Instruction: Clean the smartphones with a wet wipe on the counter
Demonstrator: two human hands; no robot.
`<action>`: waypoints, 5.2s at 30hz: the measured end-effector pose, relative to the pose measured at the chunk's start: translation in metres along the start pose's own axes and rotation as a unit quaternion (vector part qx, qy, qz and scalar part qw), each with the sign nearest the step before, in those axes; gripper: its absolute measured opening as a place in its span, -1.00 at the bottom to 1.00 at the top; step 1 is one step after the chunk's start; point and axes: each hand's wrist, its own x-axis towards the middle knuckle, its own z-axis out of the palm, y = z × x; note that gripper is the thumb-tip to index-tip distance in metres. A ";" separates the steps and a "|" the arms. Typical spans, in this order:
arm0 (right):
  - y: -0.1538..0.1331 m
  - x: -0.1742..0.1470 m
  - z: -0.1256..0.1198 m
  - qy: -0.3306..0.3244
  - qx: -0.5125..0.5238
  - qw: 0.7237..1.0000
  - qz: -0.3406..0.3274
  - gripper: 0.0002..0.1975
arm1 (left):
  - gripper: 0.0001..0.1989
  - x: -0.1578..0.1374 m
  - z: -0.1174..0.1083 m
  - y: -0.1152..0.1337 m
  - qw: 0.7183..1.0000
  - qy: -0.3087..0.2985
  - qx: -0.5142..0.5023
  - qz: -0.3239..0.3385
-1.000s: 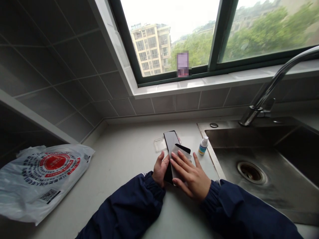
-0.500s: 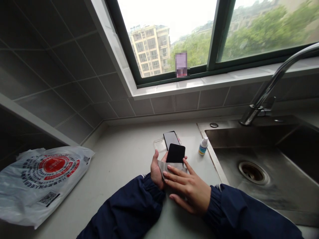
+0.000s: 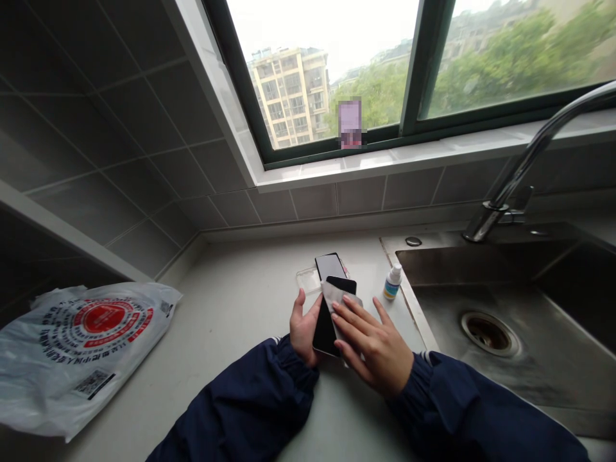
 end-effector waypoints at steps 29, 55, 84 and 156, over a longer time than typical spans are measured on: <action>0.008 0.000 0.004 0.025 -0.050 0.997 0.051 -0.27 | -0.33 -0.006 -0.004 -0.013 0.995 -0.056 0.085 -0.010; -0.008 -0.001 0.002 -0.044 0.005 0.998 -0.040 -0.40 | -0.19 -0.002 -0.002 -0.004 0.997 -0.038 0.009 -0.069; -0.018 -0.004 0.004 -0.086 0.097 0.986 -0.102 -0.48 | -0.04 -0.005 0.002 0.003 0.999 0.001 0.032 0.004; 0.005 0.000 0.001 0.004 -0.024 1.000 -0.020 -0.50 | -0.30 -0.003 0.005 -0.001 0.998 0.009 -0.034 0.049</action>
